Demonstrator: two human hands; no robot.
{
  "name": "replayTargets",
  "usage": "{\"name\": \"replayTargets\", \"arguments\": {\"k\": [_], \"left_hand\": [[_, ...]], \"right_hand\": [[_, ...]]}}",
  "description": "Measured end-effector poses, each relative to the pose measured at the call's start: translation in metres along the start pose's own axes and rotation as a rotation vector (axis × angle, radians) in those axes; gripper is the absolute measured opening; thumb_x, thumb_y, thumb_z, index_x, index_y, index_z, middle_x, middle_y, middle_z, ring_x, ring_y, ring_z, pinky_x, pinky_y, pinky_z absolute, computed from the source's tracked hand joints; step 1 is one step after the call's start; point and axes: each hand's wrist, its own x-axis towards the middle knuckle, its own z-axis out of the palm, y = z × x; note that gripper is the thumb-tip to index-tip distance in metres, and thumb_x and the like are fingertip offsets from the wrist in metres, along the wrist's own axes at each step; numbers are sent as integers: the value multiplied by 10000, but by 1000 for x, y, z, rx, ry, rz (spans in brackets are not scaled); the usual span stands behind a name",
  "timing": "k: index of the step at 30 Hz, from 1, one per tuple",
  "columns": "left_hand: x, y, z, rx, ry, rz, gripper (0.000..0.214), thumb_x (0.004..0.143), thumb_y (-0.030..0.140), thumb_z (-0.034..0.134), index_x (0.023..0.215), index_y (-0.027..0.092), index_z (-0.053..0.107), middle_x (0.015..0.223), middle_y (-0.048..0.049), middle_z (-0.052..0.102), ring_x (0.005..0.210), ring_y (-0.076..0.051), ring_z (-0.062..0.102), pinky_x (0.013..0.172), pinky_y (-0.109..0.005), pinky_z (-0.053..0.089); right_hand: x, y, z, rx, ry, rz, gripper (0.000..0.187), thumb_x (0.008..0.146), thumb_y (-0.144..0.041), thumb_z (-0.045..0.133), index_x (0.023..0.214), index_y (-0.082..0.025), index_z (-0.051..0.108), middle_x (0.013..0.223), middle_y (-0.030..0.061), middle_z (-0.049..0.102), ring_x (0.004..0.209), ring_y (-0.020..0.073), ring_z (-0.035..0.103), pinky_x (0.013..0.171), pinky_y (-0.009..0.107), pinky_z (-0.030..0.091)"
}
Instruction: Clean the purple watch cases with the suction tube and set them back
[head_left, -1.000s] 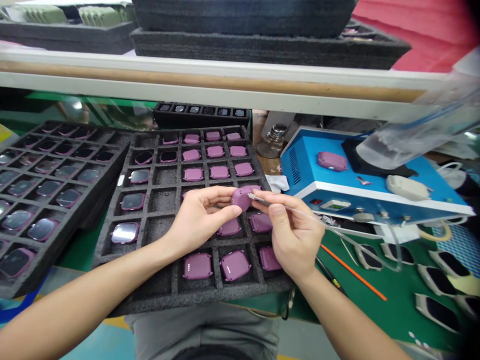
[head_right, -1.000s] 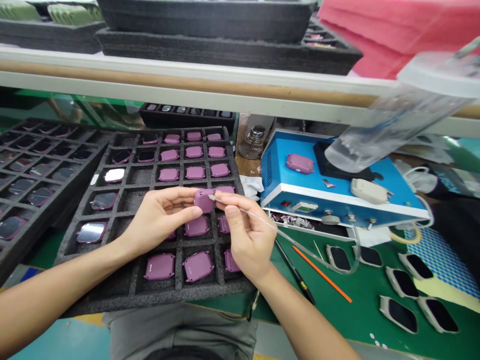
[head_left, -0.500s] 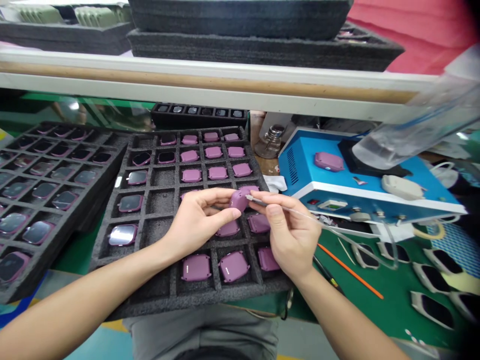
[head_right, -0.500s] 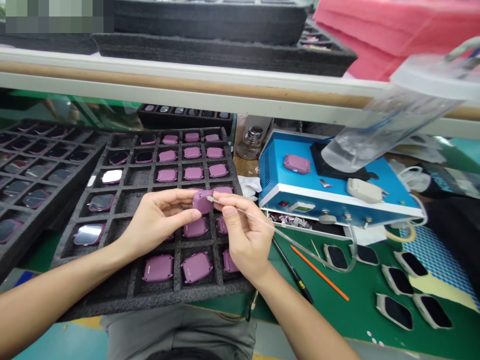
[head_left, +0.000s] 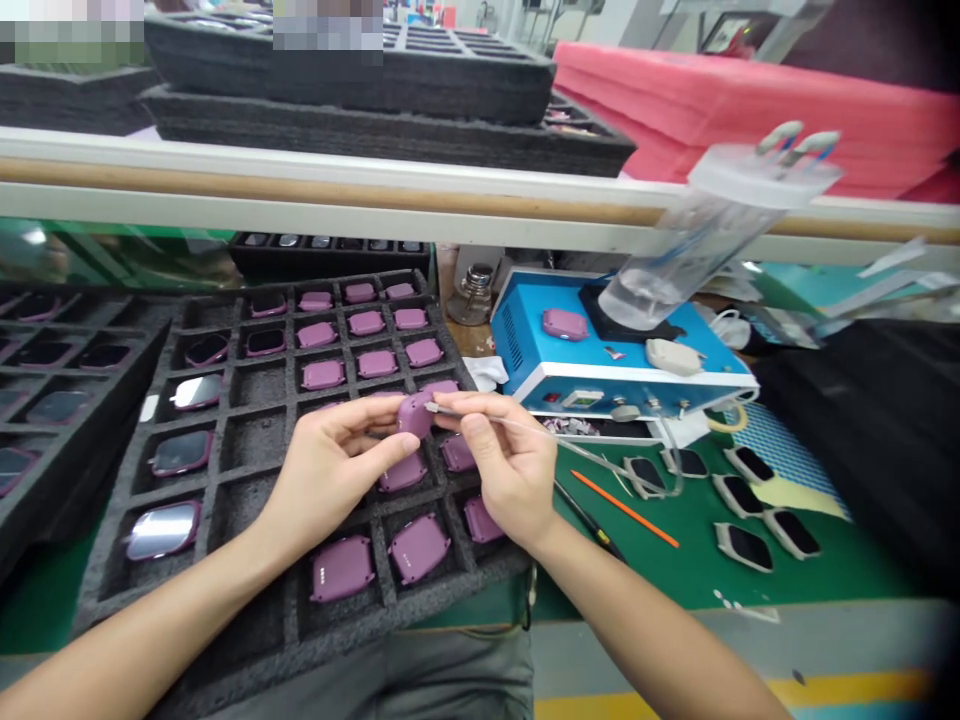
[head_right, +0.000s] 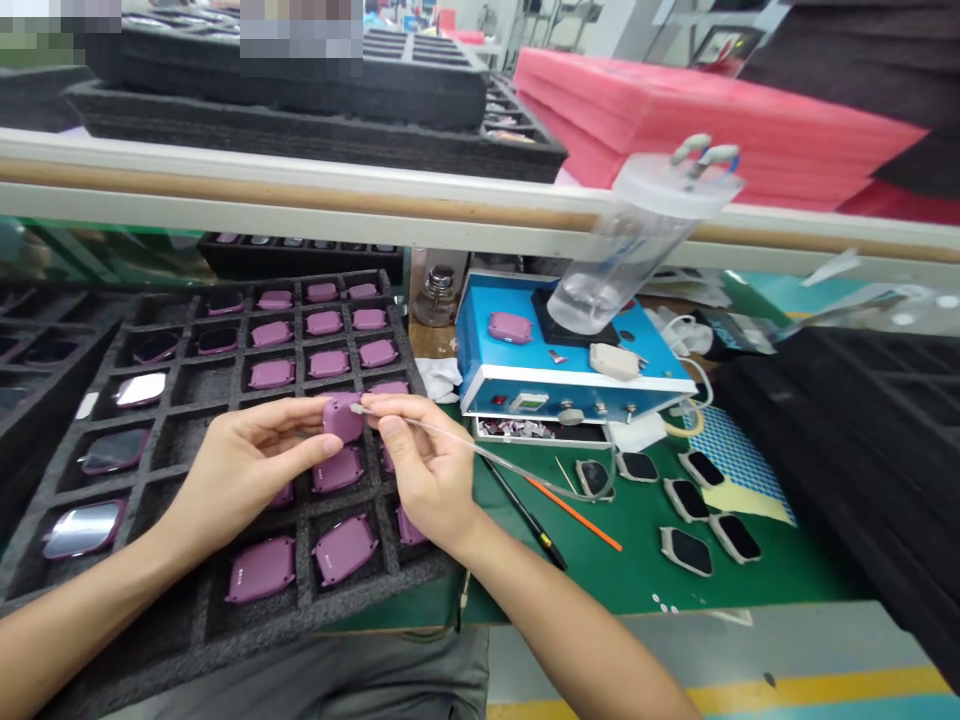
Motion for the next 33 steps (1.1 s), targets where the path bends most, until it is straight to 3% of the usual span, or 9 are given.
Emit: {"name": "replayTargets", "arguments": {"k": [15, 25, 33], "left_hand": [[1, 1, 0, 69, 28, -3, 473, 653, 385, 893, 1070, 189, 784, 1030, -64, 779, 912, -163, 749, 863, -223, 634], [0, 1, 0, 60, 28, -23, 500, 641, 380, 904, 1080, 177, 778, 1067, -68, 773, 926, -160, 746, 839, -202, 626], [-2, -1, -1, 9, -48, 9, 392, 732, 318, 849, 1093, 183, 778, 1094, -57, 768, 959, -140, 745, 852, -162, 607]], "right_hand": [[2, 1, -1, 9, 2, -2, 124, 997, -245, 604, 1045, -196, 707, 1082, 74, 734, 999, 186, 724, 890, 357, 649], [1, 1, 0, 24, -13, -3, 145, 1004, -197, 586, 1066, -201, 717, 1088, 71, 729, 1004, 180, 721, 893, 348, 647], [-3, -1, 0, -7, -5, -3, 159, 1007, -181, 587, 1074, -205, 730, 1076, 59, 727, 1019, 178, 719, 886, 321, 648]]}}
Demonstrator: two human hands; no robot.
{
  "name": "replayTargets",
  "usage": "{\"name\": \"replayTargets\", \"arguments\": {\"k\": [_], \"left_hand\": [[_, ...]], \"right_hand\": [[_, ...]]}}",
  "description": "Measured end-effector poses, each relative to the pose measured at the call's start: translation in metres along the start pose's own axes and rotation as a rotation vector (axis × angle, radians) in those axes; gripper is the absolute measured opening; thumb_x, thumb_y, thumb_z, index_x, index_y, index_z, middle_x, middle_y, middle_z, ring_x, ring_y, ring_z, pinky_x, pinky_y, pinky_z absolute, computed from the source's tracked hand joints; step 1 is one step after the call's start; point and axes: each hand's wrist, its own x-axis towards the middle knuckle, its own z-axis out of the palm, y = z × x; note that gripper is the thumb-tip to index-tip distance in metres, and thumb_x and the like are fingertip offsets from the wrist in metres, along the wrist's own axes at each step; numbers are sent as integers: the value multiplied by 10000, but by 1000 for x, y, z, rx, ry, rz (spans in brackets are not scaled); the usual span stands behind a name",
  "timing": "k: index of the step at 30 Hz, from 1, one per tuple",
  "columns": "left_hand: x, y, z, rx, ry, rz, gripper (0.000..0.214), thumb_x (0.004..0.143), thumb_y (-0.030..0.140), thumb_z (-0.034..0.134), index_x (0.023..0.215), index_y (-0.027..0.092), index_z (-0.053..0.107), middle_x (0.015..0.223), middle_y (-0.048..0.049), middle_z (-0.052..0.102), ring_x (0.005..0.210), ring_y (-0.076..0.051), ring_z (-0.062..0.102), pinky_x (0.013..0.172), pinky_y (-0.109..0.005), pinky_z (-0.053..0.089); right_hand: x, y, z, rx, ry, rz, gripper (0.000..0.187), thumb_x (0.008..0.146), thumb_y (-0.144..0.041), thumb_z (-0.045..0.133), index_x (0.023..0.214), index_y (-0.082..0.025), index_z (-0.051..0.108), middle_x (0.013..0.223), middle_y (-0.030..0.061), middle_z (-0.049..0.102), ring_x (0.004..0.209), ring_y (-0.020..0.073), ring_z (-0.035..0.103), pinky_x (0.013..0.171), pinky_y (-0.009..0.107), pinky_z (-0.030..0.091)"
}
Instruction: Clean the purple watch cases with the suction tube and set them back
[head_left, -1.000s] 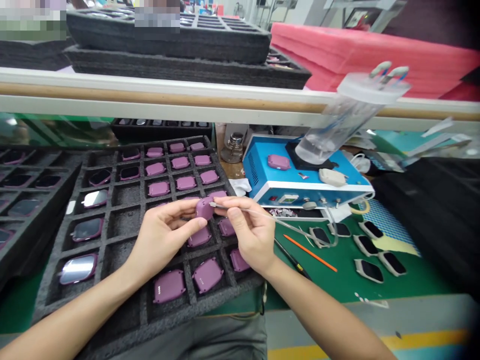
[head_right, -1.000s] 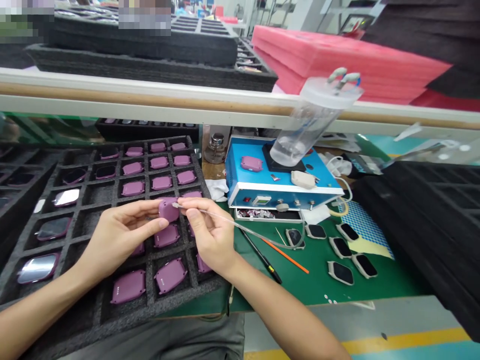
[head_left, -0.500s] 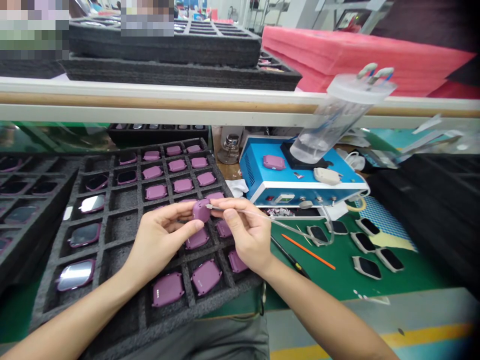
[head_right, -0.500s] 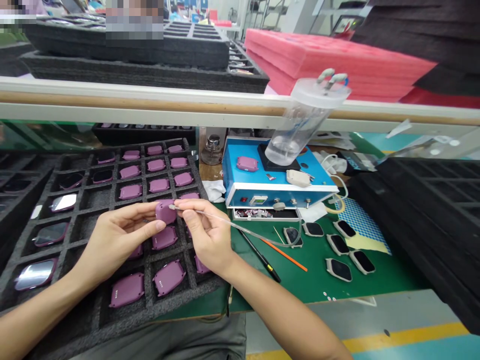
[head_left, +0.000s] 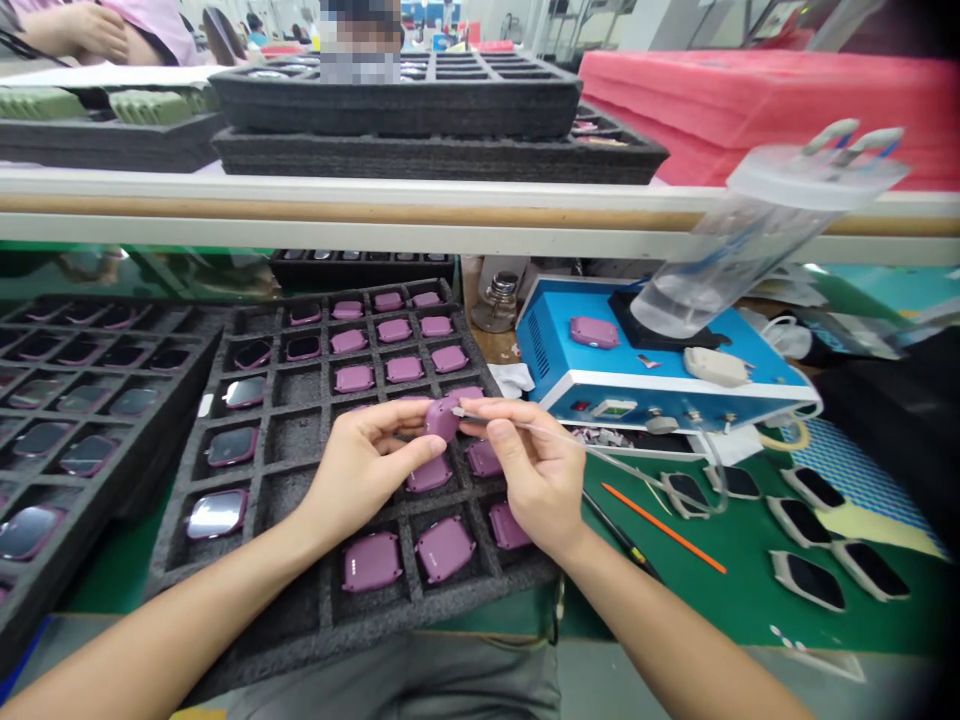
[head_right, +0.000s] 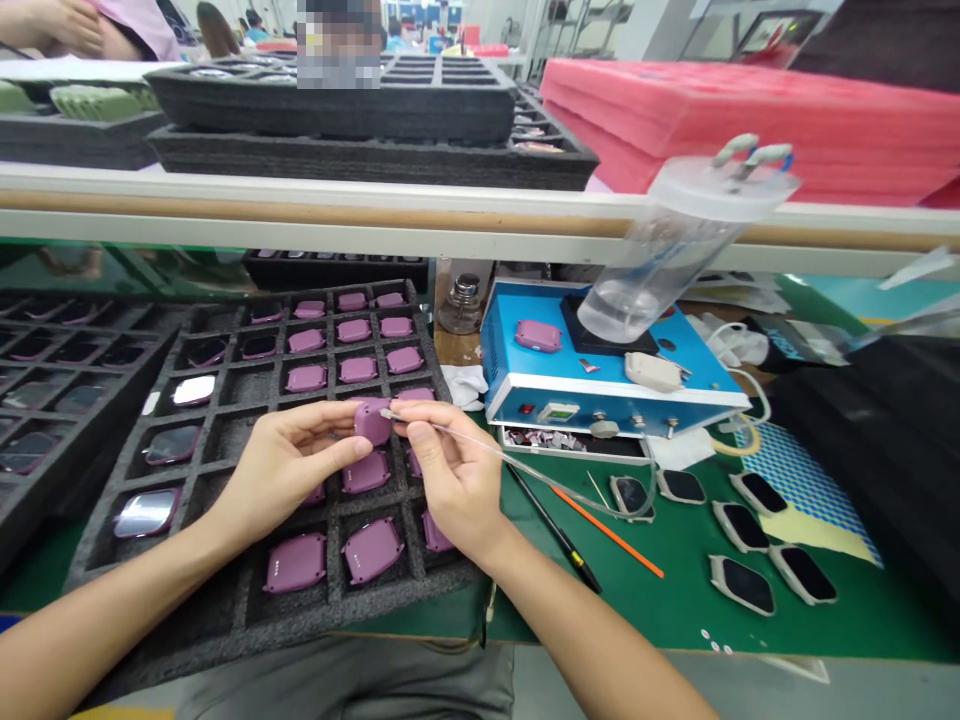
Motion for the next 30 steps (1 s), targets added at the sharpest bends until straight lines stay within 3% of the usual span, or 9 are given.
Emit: {"name": "replayTargets", "arguments": {"k": [11, 15, 30], "left_hand": [[1, -1, 0, -16, -10, 8, 368, 750, 317, 842, 1092, 201, 772, 1074, -22, 773, 946, -100, 741, 844, -112, 591], [2, 1, -1, -6, 38, -15, 422, 679, 320, 892, 1064, 188, 780, 1031, -24, 781, 894, -93, 740, 801, -93, 586], [2, 2, -1, 39, 54, -33, 504, 648, 369, 904, 1090, 168, 768, 1024, -40, 780, 893, -107, 734, 809, -126, 589]], "right_hand": [[2, 1, 1, 19, 3, 11, 158, 1008, -184, 592, 1067, -221, 734, 1068, 50, 727, 1014, 172, 718, 882, 318, 648], [3, 2, 1, 48, -4, 9, 156, 1004, -180, 591, 1070, -216, 729, 1077, 52, 727, 1007, 166, 718, 884, 316, 646], [6, 2, 0, 23, -6, 0, 137, 998, -205, 598, 1059, -201, 720, 1080, 66, 728, 990, 170, 722, 872, 319, 651]]}}
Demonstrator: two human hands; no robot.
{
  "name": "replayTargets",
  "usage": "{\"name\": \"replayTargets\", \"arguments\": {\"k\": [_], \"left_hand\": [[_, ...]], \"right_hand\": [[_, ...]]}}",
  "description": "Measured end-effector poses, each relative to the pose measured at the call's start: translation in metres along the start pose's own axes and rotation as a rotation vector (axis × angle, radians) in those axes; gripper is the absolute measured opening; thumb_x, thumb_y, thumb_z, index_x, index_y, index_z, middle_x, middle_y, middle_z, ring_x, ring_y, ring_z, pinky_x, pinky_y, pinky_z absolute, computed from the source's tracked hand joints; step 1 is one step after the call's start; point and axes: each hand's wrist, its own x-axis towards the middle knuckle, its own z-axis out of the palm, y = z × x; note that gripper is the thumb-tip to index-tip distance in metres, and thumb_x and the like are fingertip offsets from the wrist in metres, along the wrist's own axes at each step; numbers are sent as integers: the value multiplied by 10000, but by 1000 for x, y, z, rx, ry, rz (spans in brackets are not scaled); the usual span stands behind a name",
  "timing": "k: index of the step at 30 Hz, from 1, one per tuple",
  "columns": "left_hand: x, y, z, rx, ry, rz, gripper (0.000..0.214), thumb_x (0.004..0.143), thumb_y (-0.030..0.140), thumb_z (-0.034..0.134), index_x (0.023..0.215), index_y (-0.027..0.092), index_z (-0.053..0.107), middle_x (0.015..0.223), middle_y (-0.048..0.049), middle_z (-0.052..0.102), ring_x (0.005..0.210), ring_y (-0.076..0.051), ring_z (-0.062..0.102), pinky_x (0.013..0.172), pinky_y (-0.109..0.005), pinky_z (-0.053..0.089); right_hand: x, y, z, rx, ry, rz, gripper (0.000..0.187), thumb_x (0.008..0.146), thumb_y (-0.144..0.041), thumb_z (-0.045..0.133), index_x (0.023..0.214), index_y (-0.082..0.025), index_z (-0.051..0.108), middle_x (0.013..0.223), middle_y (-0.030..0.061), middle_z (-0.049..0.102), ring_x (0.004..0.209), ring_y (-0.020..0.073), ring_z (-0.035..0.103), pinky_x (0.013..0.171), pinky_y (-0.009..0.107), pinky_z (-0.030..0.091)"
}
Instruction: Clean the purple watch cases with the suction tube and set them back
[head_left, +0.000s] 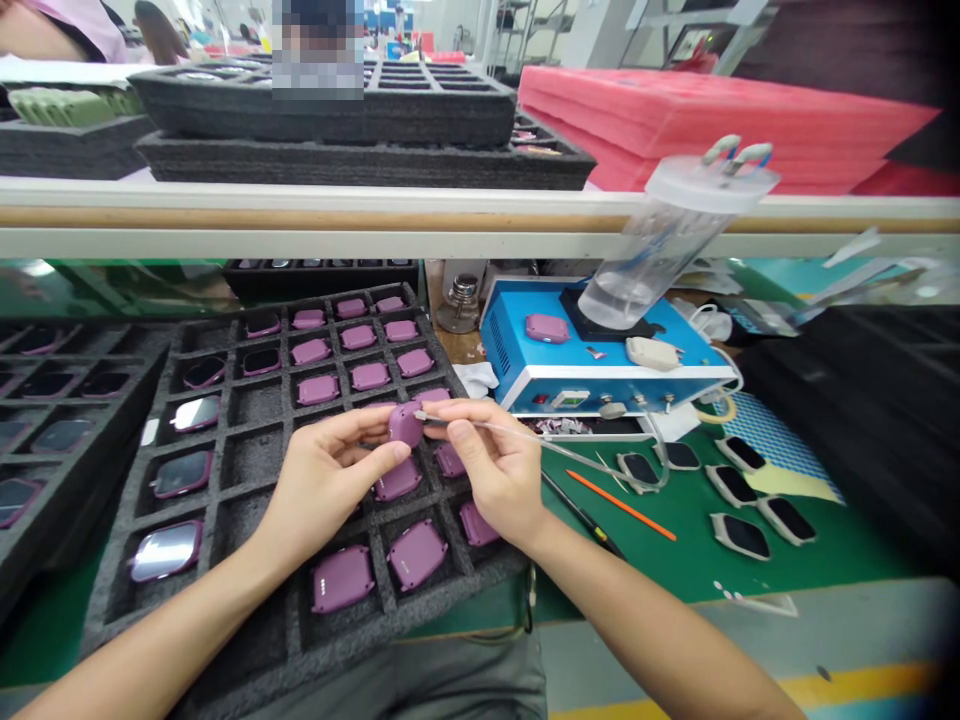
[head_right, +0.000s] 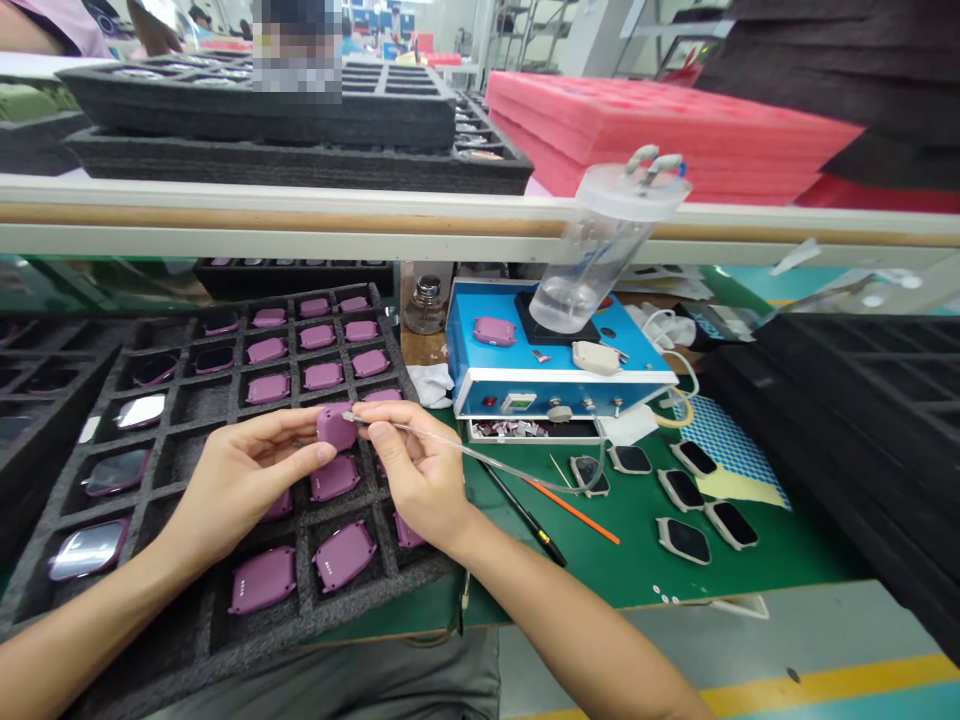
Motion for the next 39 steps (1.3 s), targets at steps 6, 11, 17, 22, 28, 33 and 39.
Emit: {"name": "replayTargets", "arguments": {"k": [6, 11, 17, 22, 28, 33, 39], "left_hand": [[-2, 9, -4, 206, -16, 147, 407, 810, 343, 766, 1166, 147, 740, 1118, -70, 759, 975, -147, 730, 870, -202, 591], [-39, 45, -52, 746, -85, 229, 324, 923, 257, 592, 1229, 196, 681, 1164, -29, 732, 1019, -121, 694, 885, -196, 531], [-114, 45, -89, 1057, -395, -99, 352, 993, 255, 420, 1233, 242, 678, 1143, -22, 723, 1029, -133, 679, 904, -225, 516], [-127, 28, -92, 1016, -259, -54, 355, 958, 325, 521, 1255, 268, 706, 1231, -17, 722, 1124, -175, 690, 961, -247, 537], [-20, 30, -119, 757, 231, 50, 316, 843, 357, 680, 1104, 198, 764, 1201, 23, 736, 1173, -135, 657, 1093, -194, 473], [60, 18, -135, 702, 237, 42, 292, 771, 291, 738, 1012, 127, 767, 1084, 47, 756, 1350, -159, 543, 1268, -219, 247], [78, 10, -137, 562, 295, 32, 188, 691, 143, 783, 878, 157, 765, 1005, 53, 763, 1415, -225, 481, 1340, -391, 93]], "right_hand": [[-6, -3, -1, 11, 0, -48, 140, 1000, -187, 591, 1053, -194, 721, 1112, 76, 722, 1048, 203, 718, 870, 350, 658], [-16, -3, -2, -38, 57, -69, 121, 990, -191, 623, 1044, -180, 731, 1089, 81, 733, 1026, 223, 729, 828, 369, 668], [-19, -5, -1, -84, 61, -28, 128, 977, -250, 655, 1018, -159, 736, 1048, 89, 744, 971, 232, 742, 784, 372, 672], [-19, -5, 0, -96, 83, -8, 130, 971, -270, 661, 1017, -175, 737, 1048, 81, 744, 973, 232, 742, 788, 379, 673], [-20, -1, 0, -99, 120, 23, 147, 960, -300, 678, 1010, -170, 725, 1050, 83, 737, 957, 226, 744, 779, 371, 670], [-19, 1, -1, -105, 122, 38, 148, 972, -294, 667, 997, -157, 719, 972, 74, 730, 901, 203, 745, 783, 360, 669], [-17, 0, -2, -96, 92, 8, 138, 1001, -274, 626, 996, -161, 705, 967, 64, 718, 878, 184, 742, 779, 339, 672]]}}
